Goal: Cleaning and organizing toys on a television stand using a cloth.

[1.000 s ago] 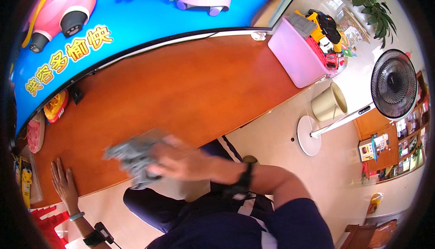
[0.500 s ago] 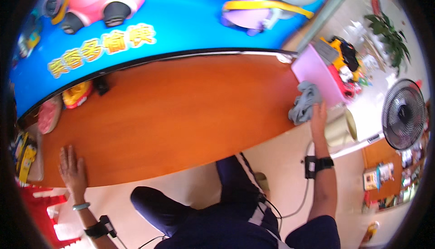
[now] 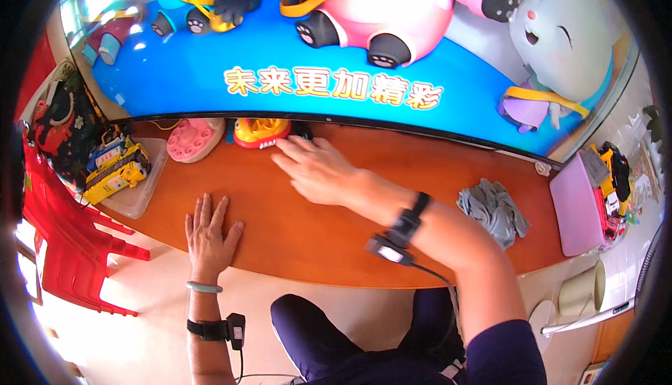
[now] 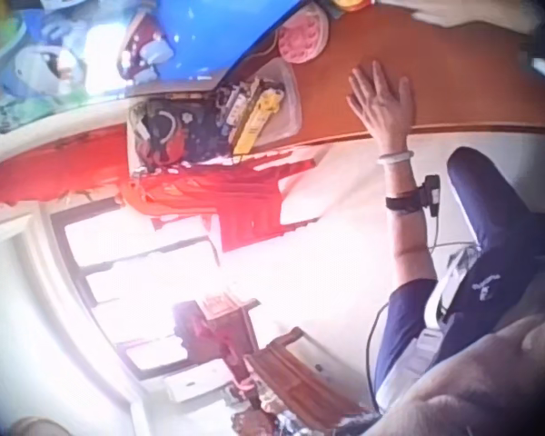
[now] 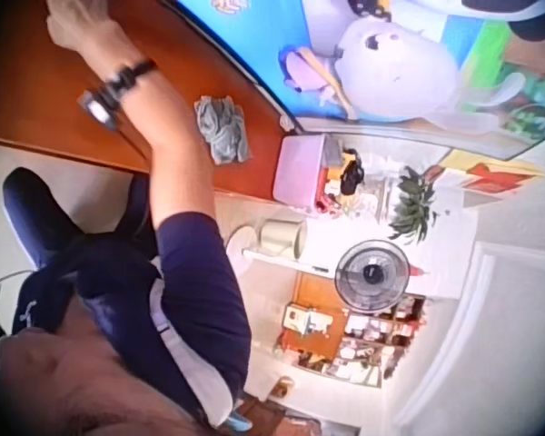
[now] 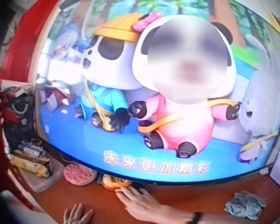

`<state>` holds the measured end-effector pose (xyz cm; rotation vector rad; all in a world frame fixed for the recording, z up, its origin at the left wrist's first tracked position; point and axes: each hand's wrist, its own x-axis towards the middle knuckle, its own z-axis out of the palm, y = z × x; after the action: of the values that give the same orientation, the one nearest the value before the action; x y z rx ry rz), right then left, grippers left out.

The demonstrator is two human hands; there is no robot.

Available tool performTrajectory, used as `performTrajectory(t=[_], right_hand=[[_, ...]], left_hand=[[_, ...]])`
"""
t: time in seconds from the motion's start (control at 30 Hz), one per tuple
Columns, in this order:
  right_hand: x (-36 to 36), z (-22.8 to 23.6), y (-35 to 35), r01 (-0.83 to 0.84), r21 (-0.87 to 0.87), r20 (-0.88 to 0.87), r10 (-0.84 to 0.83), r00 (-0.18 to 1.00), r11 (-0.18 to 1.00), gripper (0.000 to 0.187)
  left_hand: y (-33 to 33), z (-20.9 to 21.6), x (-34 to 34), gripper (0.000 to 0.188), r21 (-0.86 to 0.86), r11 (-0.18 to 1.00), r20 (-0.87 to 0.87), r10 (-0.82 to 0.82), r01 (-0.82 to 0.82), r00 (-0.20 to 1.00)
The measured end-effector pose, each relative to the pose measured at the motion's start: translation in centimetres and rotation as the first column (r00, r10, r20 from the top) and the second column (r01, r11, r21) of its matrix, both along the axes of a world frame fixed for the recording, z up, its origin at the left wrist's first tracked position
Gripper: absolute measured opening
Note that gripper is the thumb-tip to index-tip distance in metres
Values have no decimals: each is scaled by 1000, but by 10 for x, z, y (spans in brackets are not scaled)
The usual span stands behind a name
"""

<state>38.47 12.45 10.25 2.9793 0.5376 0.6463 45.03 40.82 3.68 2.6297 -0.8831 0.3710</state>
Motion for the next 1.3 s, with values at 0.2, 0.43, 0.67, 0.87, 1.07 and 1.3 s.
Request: performTrajectory(t=[0.2,0.43,0.67,0.87,1.07,1.3], right_hand=[[112,-40,22,317,-202,281,-256,925,927,44],[57,-32,19,-25,-155,260,65,964,988,44],[-46,-9,14,-258,50,50,256,965,965,68],[-48,-11,12,17,272,-266,58,962,962,87],[-43,-25,39,-96,320,-51,118,992,943,71],[-185,-10,-65,-2,50,133,-4,991,999,75]], left_hand=[[0,8,-1,60,-25,999,-40,27,-28,999],[5,0,0,59,-60,998,-14,36,-37,999],[12,-1,-1,58,-52,998,19,45,-44,999],[2,-2,-1,58,-41,999,15,10,-10,1000],[44,-3,23,58,94,995,19,23,-25,1000],[37,-36,42,50,121,991,217,-76,51,973]])
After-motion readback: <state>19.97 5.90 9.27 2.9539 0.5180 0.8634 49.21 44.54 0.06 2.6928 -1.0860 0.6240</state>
